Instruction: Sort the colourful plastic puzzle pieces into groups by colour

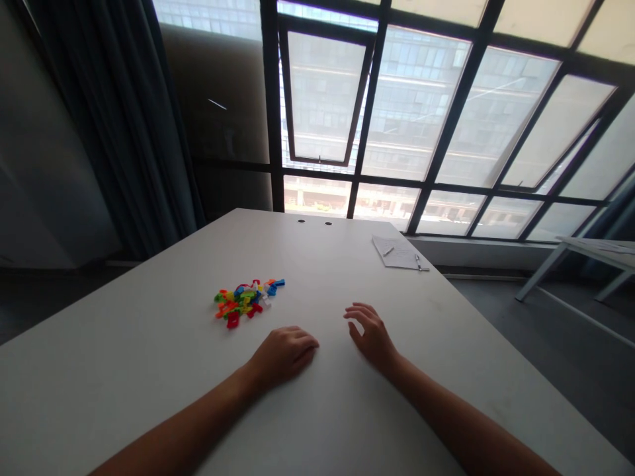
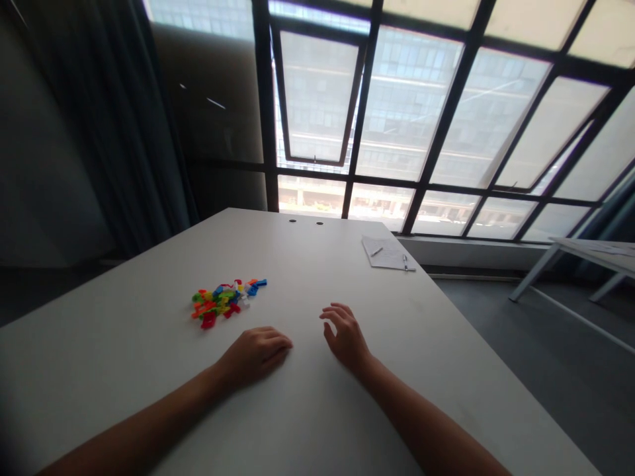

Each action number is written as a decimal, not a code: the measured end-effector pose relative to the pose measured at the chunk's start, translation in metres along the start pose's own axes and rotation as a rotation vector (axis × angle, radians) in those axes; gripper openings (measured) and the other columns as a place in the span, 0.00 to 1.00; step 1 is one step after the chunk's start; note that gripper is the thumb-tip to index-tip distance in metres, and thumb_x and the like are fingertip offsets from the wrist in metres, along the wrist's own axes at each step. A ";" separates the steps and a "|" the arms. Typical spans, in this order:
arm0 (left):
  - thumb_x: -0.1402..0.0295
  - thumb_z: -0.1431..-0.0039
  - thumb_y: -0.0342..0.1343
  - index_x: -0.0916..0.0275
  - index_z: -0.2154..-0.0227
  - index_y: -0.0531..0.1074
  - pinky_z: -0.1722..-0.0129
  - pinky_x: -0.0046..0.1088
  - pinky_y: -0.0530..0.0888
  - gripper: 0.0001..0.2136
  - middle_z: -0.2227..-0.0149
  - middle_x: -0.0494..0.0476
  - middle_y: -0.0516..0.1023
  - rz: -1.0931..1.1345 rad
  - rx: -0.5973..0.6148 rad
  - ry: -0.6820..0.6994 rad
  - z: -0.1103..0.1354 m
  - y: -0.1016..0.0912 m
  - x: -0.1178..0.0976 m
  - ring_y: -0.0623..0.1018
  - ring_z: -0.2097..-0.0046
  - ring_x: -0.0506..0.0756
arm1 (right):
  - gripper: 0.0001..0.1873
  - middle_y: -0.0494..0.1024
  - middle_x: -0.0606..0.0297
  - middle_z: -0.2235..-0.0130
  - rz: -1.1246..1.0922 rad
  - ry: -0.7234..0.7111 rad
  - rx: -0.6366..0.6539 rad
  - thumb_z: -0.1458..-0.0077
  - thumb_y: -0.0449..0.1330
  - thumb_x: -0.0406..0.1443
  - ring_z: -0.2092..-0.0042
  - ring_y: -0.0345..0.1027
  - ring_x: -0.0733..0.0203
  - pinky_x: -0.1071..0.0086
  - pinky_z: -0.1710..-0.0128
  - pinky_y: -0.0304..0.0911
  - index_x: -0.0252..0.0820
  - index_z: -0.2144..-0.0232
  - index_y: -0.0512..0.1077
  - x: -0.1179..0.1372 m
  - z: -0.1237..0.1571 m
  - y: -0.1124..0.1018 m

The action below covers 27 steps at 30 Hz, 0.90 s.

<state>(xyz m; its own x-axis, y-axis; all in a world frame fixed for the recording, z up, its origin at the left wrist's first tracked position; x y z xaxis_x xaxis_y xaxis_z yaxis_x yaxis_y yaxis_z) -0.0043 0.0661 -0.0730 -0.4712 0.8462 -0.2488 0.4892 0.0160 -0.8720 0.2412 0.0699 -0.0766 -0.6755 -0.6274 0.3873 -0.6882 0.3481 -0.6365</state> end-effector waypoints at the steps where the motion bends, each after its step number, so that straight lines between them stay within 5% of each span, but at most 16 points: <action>1: 0.70 0.34 0.52 0.56 0.59 0.77 0.57 0.29 0.75 0.09 0.59 0.53 0.83 -0.005 0.001 0.000 0.000 0.000 -0.001 0.81 0.59 0.53 | 0.14 0.80 0.57 0.53 -0.017 -0.025 0.004 0.41 0.56 0.26 0.44 0.69 0.51 0.50 0.43 0.67 0.44 0.58 0.77 0.003 0.000 0.001; 11: 0.70 0.35 0.52 0.56 0.58 0.79 0.62 0.28 0.75 0.10 0.63 0.53 0.84 -0.058 -0.085 -0.023 0.001 -0.009 0.004 0.82 0.63 0.54 | 0.13 0.83 0.59 0.62 0.077 -0.061 0.154 0.37 0.54 0.29 0.61 0.77 0.56 0.62 0.56 0.69 0.44 0.57 0.77 0.016 0.002 -0.002; 27: 0.71 0.36 0.52 0.55 0.59 0.79 0.65 0.26 0.76 0.11 0.67 0.52 0.83 0.103 -0.140 -0.002 0.002 -0.002 -0.027 0.82 0.67 0.52 | 0.11 0.84 0.61 0.64 0.059 0.030 0.154 0.38 0.56 0.31 0.62 0.78 0.56 0.64 0.55 0.68 0.46 0.58 0.78 0.014 0.007 0.000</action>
<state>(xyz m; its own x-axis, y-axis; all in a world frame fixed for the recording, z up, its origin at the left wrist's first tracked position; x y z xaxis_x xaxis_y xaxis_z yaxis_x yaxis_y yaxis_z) 0.0061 0.0421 -0.0652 -0.4151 0.8460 -0.3346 0.6322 0.0037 -0.7748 0.2340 0.0560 -0.0759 -0.7229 -0.5873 0.3640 -0.5998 0.2719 -0.7525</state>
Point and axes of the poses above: each hand's wrist, its own z-axis away from the middle knuckle, its own y-axis out of the palm, x = y × z, the point moved 3 cm from there along -z, towards the middle knuckle
